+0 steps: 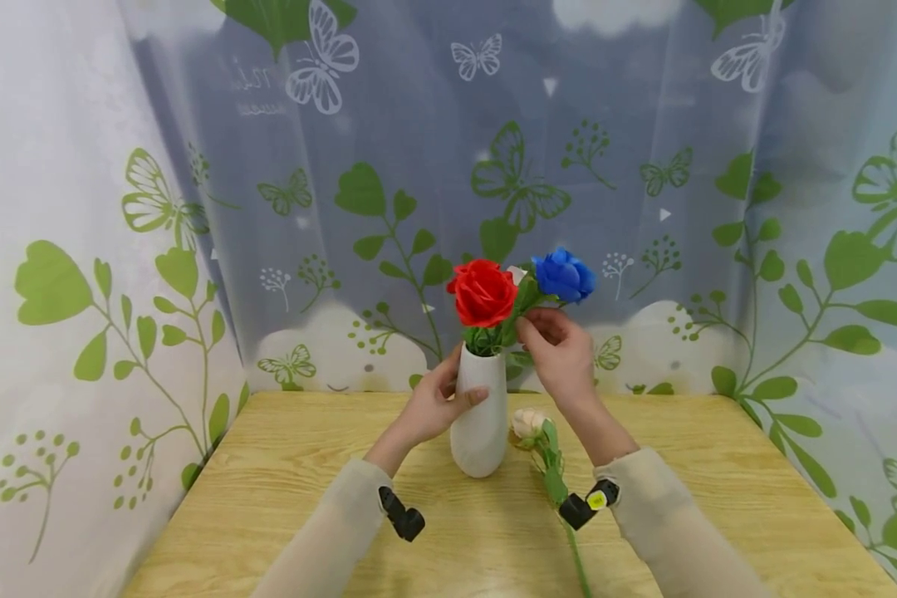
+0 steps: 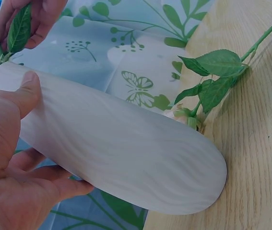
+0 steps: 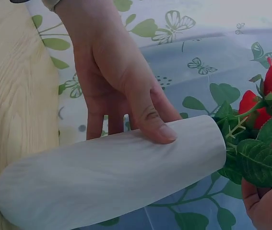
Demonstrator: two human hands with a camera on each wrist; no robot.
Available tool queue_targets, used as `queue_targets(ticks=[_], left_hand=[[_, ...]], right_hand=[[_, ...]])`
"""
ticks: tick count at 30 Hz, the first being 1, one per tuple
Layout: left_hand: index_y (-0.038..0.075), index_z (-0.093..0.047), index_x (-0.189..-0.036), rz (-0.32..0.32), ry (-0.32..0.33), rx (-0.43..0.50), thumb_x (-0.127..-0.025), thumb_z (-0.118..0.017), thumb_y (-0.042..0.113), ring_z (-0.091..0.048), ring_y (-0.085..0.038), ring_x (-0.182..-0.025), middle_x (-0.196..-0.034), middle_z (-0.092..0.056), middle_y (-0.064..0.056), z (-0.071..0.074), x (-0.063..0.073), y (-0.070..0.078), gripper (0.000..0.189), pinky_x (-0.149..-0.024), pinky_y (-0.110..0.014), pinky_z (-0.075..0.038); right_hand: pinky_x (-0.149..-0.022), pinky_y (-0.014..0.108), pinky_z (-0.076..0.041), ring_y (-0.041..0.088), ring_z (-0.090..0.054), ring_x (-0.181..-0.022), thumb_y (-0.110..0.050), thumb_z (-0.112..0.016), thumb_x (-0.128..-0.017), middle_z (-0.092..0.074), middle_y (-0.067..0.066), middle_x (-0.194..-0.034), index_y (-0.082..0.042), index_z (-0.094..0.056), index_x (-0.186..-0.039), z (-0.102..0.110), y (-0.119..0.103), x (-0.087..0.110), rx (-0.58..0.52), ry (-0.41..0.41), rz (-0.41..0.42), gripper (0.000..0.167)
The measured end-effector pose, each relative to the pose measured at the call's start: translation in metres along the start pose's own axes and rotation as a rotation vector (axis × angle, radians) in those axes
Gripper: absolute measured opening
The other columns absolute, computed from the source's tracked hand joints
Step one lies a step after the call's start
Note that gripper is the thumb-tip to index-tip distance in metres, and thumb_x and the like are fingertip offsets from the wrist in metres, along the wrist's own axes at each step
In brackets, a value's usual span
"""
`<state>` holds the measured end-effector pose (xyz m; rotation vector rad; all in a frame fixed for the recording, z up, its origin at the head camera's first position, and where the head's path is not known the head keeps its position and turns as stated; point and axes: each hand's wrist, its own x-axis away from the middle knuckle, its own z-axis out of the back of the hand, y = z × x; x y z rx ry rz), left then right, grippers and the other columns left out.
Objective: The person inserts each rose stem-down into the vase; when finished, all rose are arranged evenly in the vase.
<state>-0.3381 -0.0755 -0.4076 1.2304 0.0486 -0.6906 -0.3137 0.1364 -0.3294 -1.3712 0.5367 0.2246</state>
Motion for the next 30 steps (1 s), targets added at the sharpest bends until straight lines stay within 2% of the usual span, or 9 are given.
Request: queue_targets(ticks=[5, 11, 17, 23, 30], left_hand=[[0.023, -0.020, -0.171, -0.007, 0.008, 0.000, -0.103, -0.071, 0.015, -0.058, -0.036, -0.141, -0.171, -0.037, -0.007, 0.001, -0.001, -0.001, 0.085, -0.109, -0.055, -0.053], [0.022, -0.020, -0.171, -0.016, 0.002, -0.011, -0.103, -0.070, 0.016, -0.054, -0.034, -0.145, -0.169, -0.040, -0.007, 0.000, 0.000, 0.000, 0.084, -0.112, -0.054, -0.051], [0.020, -0.020, -0.171, -0.018, 0.004, -0.017, -0.103, -0.070, 0.016, -0.056, -0.033, -0.143, -0.167, -0.043, -0.009, -0.002, -0.001, 0.001, 0.084, -0.111, -0.053, -0.052], [0.022, -0.019, -0.171, -0.016, 0.002, -0.012, -0.104, -0.069, 0.016, -0.056, -0.034, -0.143, -0.167, -0.043, -0.008, -0.001, -0.001, 0.002, 0.084, -0.111, -0.054, -0.052], [0.022, -0.019, -0.171, -0.007, -0.005, -0.011, -0.104, -0.069, 0.016, -0.054, -0.034, -0.144, -0.168, -0.042, -0.008, -0.001, 0.000, 0.001, 0.084, -0.113, -0.054, -0.051]], right_hand=[[-0.073, 0.019, -0.057, 0.002, -0.067, -0.075, -0.018, -0.073, -0.100, -0.077, 0.019, -0.100, 0.001, -0.073, -0.114, 0.000, -0.002, -0.003, 0.044, -0.038, -0.013, 0.024], [-0.074, 0.017, -0.055, 0.003, -0.067, -0.082, -0.019, -0.071, -0.101, -0.077, 0.021, -0.106, 0.002, -0.075, -0.115, -0.005, 0.011, -0.001, 0.119, -0.108, -0.065, 0.025], [-0.076, 0.019, -0.055, 0.004, -0.068, -0.085, -0.020, -0.071, -0.101, -0.078, 0.020, -0.108, 0.000, -0.078, -0.115, -0.006, 0.015, 0.001, 0.134, -0.084, -0.074, 0.025], [-0.077, 0.018, -0.054, 0.001, -0.066, -0.083, -0.020, -0.071, -0.101, -0.078, 0.021, -0.110, 0.000, -0.078, -0.117, -0.003, 0.014, -0.001, 0.129, -0.103, -0.082, 0.026], [-0.079, 0.019, -0.055, 0.004, -0.068, -0.087, -0.020, -0.072, -0.101, -0.077, 0.021, -0.113, 0.000, -0.077, -0.119, -0.001, 0.014, 0.001, 0.113, -0.132, -0.099, 0.028]])
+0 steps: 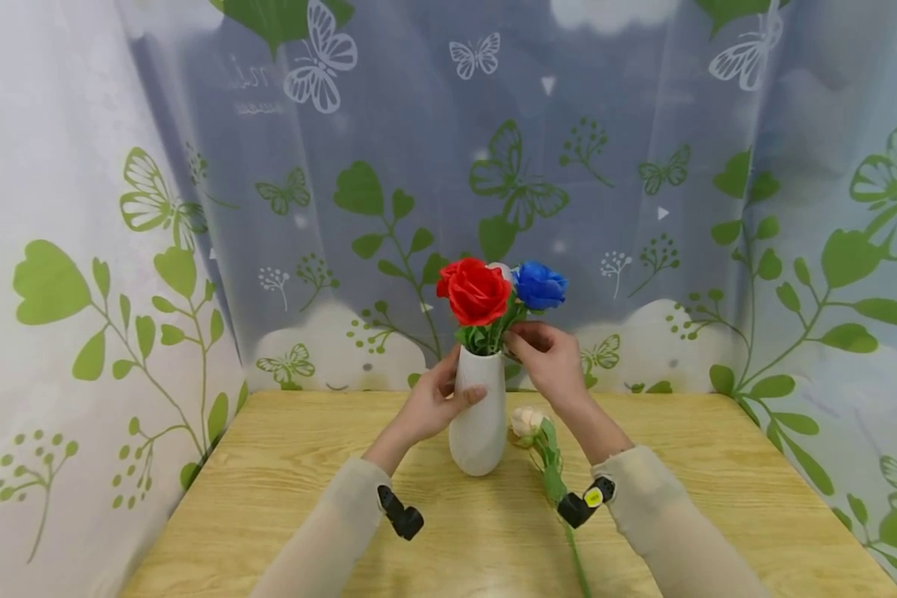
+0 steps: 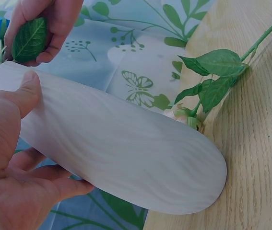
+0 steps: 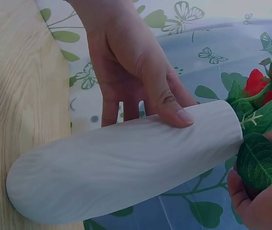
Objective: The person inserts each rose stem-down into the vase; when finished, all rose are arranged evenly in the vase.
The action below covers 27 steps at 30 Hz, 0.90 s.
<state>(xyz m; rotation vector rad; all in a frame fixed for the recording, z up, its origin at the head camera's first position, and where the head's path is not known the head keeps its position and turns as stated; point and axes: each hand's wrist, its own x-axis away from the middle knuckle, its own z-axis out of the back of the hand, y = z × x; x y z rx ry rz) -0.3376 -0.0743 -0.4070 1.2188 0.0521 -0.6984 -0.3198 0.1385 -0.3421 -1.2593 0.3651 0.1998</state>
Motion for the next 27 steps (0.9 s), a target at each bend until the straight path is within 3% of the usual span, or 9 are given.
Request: queue_targets(ticks=[10, 20, 23, 27], left_hand=[[0.019, -0.020, -0.171, 0.000, 0.001, 0.003, -0.104, -0.070, 0.016, -0.055, -0.034, -0.144, -0.168, -0.042, -0.009, 0.000, 0.001, -0.001, 0.084, -0.113, -0.054, -0.051], [0.016, -0.020, -0.171, -0.002, 0.002, -0.013, -0.103, -0.070, 0.017, -0.055, -0.036, -0.144, -0.169, -0.040, -0.010, 0.000, 0.000, 0.001, 0.084, -0.113, -0.054, -0.051], [0.018, -0.019, -0.171, 0.004, 0.005, -0.015, -0.103, -0.070, 0.017, -0.055, -0.034, -0.144, -0.169, -0.040, -0.009, 0.000, 0.000, 0.001, 0.085, -0.113, -0.053, -0.051], [0.018, -0.018, -0.171, 0.015, 0.004, -0.011, -0.103, -0.070, 0.018, -0.055, -0.035, -0.144, -0.169, -0.039, -0.009, 0.001, 0.001, 0.001, 0.085, -0.113, -0.054, -0.050]], right_hand=[[-0.079, 0.020, -0.058, 0.002, -0.068, -0.087, -0.022, -0.074, -0.100, -0.078, 0.015, -0.114, -0.001, -0.077, -0.122, 0.005, 0.004, 0.001, -0.021, -0.016, -0.032, 0.030], [-0.083, 0.027, -0.062, 0.005, -0.069, -0.094, -0.031, -0.070, -0.103, -0.073, 0.015, -0.129, -0.003, -0.070, -0.134, 0.031, 0.018, 0.007, -0.031, -0.070, -0.081, 0.042], [-0.081, 0.025, -0.062, 0.007, -0.072, -0.092, -0.028, -0.070, -0.104, -0.076, 0.010, -0.124, -0.001, -0.069, -0.135, 0.038, 0.022, 0.010, -0.055, -0.066, -0.094, 0.041], [-0.082, 0.028, -0.063, 0.007, -0.075, -0.089, -0.023, -0.068, -0.105, -0.077, -0.008, -0.107, 0.005, -0.064, -0.138, 0.048, 0.031, 0.015, -0.117, -0.075, -0.126, 0.043]])
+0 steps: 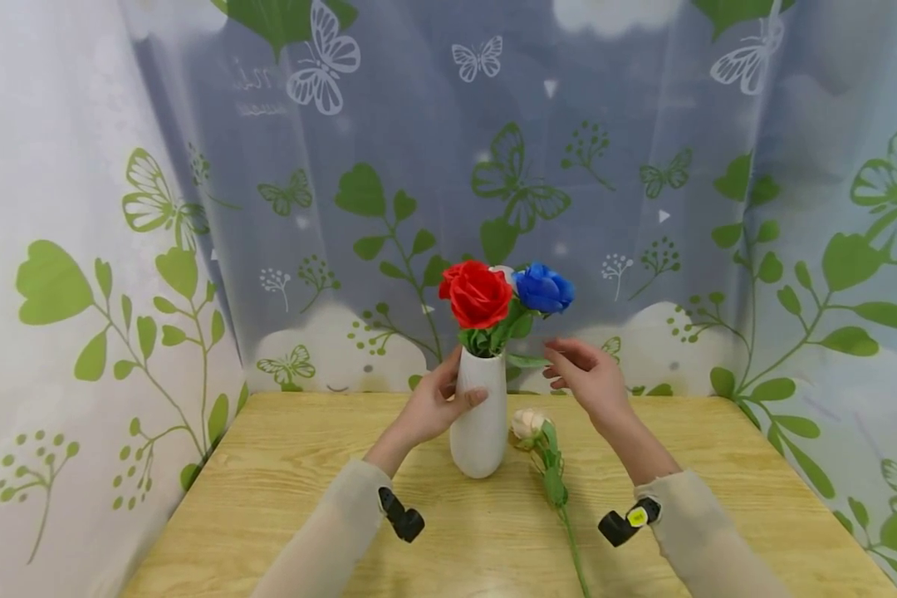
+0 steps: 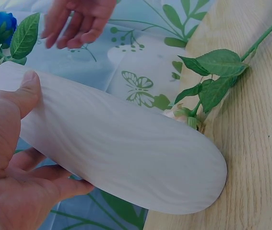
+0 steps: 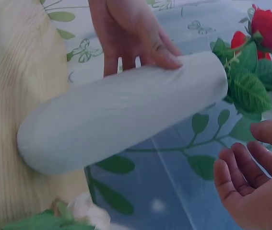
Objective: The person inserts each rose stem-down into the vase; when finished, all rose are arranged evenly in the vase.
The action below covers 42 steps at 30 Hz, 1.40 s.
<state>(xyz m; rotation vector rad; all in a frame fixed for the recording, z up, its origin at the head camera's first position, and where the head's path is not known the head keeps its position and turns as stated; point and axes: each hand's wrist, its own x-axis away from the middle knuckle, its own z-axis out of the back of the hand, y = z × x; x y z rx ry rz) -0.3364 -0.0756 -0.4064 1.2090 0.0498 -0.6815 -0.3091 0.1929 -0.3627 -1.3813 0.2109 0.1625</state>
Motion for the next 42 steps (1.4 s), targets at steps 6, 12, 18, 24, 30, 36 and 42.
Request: queue_targets(ticks=[6, 12, 18, 24, 30, 36, 42], left_hand=[[0.016, -0.018, -0.171, 0.012, -0.002, -0.002, -0.104, -0.070, 0.018, -0.055, -0.035, -0.144, -0.169, -0.039, -0.009, 0.000, 0.001, 0.000, 0.085, -0.113, -0.053, -0.051], [0.015, -0.017, -0.171, 0.012, -0.002, 0.006, -0.104, -0.070, 0.018, -0.054, -0.035, -0.145, -0.170, -0.038, -0.009, 0.000, 0.001, 0.000, 0.085, -0.114, -0.053, -0.050], [0.017, -0.017, -0.171, 0.022, -0.006, 0.012, -0.104, -0.070, 0.018, -0.055, -0.034, -0.144, -0.169, -0.040, -0.008, 0.000, 0.001, 0.000, 0.085, -0.115, -0.053, -0.049], [0.017, -0.019, -0.171, -0.001, 0.000, 0.007, -0.104, -0.070, 0.017, -0.054, -0.035, -0.145, -0.170, -0.038, -0.009, 0.001, 0.000, -0.001, 0.085, -0.115, -0.054, -0.049], [0.017, -0.017, -0.171, 0.000, -0.004, 0.014, -0.104, -0.070, 0.018, -0.053, -0.035, -0.146, -0.171, -0.037, -0.008, 0.000, 0.000, -0.001, 0.086, -0.114, -0.053, -0.050], [0.019, -0.018, -0.171, -0.007, -0.002, 0.011, -0.103, -0.070, 0.017, -0.054, -0.035, -0.145, -0.170, -0.038, -0.008, 0.000, -0.001, -0.001, 0.086, -0.114, -0.054, -0.050], [0.021, -0.016, -0.171, 0.007, -0.008, 0.009, -0.104, -0.070, 0.019, -0.053, -0.034, -0.146, -0.171, -0.036, -0.006, 0.000, 0.000, -0.002, 0.087, -0.114, -0.053, -0.050]], right_hand=[[-0.083, 0.030, -0.064, 0.009, -0.075, -0.089, -0.021, -0.068, -0.105, -0.074, -0.011, -0.101, 0.006, -0.062, -0.137, 0.016, 0.016, 0.009, -0.050, -0.046, -0.041, 0.042], [-0.085, 0.032, -0.064, 0.013, -0.076, -0.093, -0.022, -0.069, -0.105, -0.074, -0.006, -0.108, 0.007, -0.059, -0.142, 0.026, 0.036, 0.017, -0.031, -0.116, -0.073, 0.048], [-0.086, 0.035, -0.065, 0.017, -0.077, -0.097, -0.020, -0.069, -0.105, -0.073, -0.001, -0.114, 0.009, -0.053, -0.146, 0.031, 0.058, 0.029, -0.028, -0.190, -0.145, 0.054], [-0.086, 0.039, -0.065, 0.023, -0.077, -0.098, -0.014, -0.067, -0.104, -0.071, 0.022, -0.126, 0.013, -0.051, -0.146, 0.030, 0.078, 0.040, -0.018, -0.236, -0.182, 0.053], [-0.086, 0.045, -0.065, 0.030, -0.077, -0.099, -0.015, -0.070, -0.103, -0.070, 0.030, -0.126, 0.018, -0.051, -0.144, 0.030, 0.097, 0.047, -0.005, -0.261, -0.216, 0.056], [-0.081, 0.044, -0.066, 0.028, -0.078, -0.093, -0.012, -0.070, -0.102, -0.074, 0.023, -0.115, 0.019, -0.055, -0.140, 0.030, 0.118, 0.050, 0.042, -0.314, -0.237, 0.051], [-0.068, 0.038, -0.064, 0.018, -0.074, -0.080, -0.010, -0.074, -0.097, -0.075, 0.022, -0.108, 0.016, -0.064, -0.130, 0.023, 0.129, 0.055, 0.194, -0.276, -0.227, 0.044]])
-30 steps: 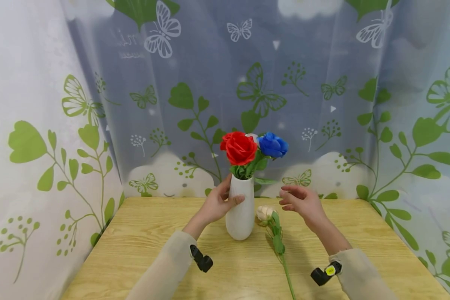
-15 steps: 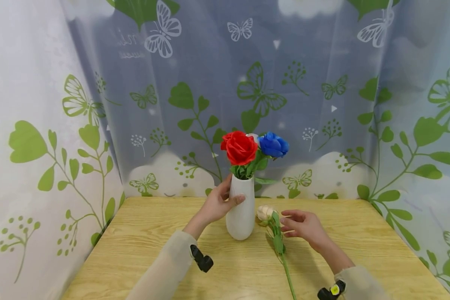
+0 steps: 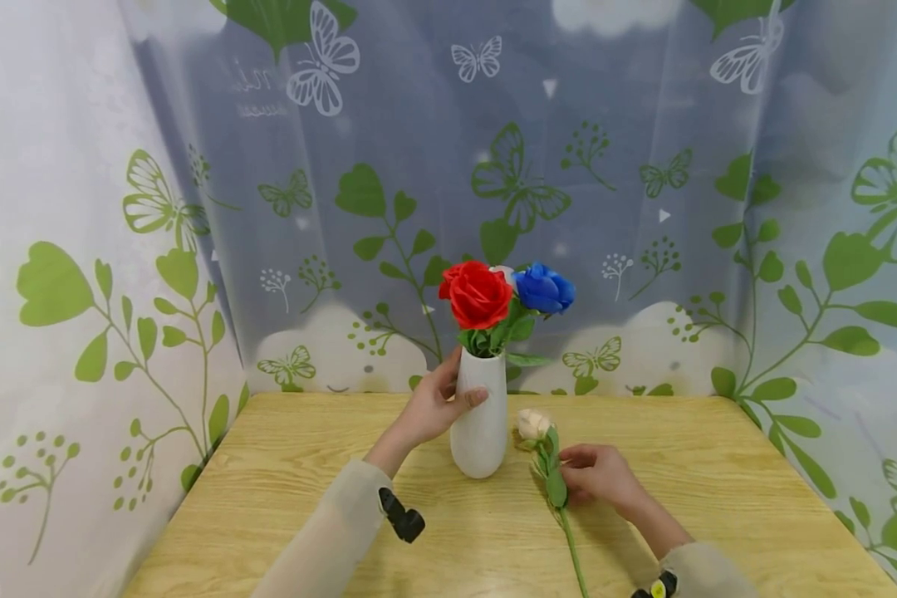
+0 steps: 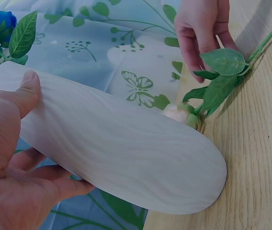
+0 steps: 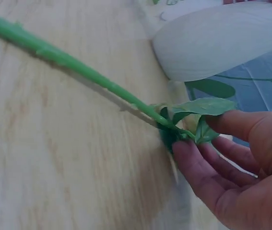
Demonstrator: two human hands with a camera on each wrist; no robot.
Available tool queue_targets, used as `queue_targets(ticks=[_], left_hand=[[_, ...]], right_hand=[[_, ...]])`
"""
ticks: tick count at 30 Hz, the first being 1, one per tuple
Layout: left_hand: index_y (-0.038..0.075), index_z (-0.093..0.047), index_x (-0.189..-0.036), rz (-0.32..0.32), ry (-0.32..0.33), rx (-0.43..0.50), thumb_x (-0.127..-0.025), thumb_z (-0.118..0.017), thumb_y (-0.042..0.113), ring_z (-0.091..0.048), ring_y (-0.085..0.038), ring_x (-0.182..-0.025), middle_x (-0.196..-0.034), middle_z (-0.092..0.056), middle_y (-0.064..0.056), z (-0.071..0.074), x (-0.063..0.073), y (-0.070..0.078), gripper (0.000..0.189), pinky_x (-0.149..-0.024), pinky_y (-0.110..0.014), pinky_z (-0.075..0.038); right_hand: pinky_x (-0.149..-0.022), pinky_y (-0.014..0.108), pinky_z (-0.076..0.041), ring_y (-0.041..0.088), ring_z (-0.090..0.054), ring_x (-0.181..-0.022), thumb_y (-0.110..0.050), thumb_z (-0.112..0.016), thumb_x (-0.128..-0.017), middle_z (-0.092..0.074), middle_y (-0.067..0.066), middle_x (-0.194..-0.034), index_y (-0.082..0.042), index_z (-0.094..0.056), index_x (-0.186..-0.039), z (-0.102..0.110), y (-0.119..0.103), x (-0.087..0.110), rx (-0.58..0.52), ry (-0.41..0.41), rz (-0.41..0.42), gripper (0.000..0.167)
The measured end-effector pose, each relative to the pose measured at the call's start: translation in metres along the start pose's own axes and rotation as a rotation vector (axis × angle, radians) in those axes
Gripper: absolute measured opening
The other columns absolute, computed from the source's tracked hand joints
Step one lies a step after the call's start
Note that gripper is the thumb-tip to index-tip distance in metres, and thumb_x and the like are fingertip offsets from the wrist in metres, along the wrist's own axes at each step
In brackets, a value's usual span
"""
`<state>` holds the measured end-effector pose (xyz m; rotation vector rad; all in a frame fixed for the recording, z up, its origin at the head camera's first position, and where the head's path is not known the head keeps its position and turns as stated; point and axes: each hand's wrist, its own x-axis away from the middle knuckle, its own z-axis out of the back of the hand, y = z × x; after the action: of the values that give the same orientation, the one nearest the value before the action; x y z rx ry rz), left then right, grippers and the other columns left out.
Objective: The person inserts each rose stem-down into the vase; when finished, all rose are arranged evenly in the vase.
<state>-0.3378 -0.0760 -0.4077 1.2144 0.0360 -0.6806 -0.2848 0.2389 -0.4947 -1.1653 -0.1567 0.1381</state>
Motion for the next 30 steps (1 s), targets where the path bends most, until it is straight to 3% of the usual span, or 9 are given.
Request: queue_targets(ticks=[9, 15, 20, 30], left_hand=[[0.020, -0.016, -0.171, -0.012, 0.001, -0.004, -0.104, -0.070, 0.017, -0.053, -0.034, -0.145, -0.171, -0.036, -0.007, 0.000, 0.000, -0.001, 0.087, -0.114, -0.053, -0.050], [0.019, -0.017, -0.171, -0.009, 0.005, -0.006, -0.103, -0.071, 0.017, -0.053, -0.033, -0.146, -0.170, -0.037, -0.007, 0.000, 0.000, 0.000, 0.086, -0.115, -0.053, -0.050], [0.019, -0.017, -0.171, -0.010, 0.001, -0.002, -0.104, -0.070, 0.018, -0.052, -0.033, -0.147, -0.170, -0.038, -0.007, 0.001, 0.001, 0.001, 0.086, -0.115, -0.053, -0.049], [0.019, -0.017, -0.171, -0.008, 0.001, 0.008, -0.104, -0.070, 0.019, -0.053, -0.034, -0.146, -0.171, -0.036, -0.007, 0.001, 0.001, 0.001, 0.086, -0.115, -0.053, -0.049]], right_hand=[[-0.065, 0.040, -0.065, 0.020, -0.072, -0.073, -0.004, -0.076, -0.092, -0.073, 0.019, -0.101, 0.014, -0.065, -0.128, -0.014, 0.003, -0.002, 0.068, 0.090, -0.047, 0.042], [-0.059, 0.032, -0.059, 0.017, -0.067, -0.069, 0.002, -0.076, -0.083, -0.072, 0.012, -0.089, 0.006, -0.073, -0.117, -0.020, 0.002, -0.006, 0.217, 0.139, -0.004, 0.034], [-0.058, 0.031, -0.057, 0.017, -0.065, -0.070, 0.006, -0.075, -0.080, -0.073, 0.012, -0.089, 0.005, -0.074, -0.115, -0.024, -0.003, -0.006, 0.292, 0.163, 0.015, 0.035], [-0.054, 0.032, -0.056, 0.019, -0.063, -0.060, 0.007, -0.075, -0.085, -0.068, 0.014, -0.082, 0.008, -0.066, -0.129, -0.026, -0.008, -0.006, 0.218, 0.164, -0.039, 0.045]])
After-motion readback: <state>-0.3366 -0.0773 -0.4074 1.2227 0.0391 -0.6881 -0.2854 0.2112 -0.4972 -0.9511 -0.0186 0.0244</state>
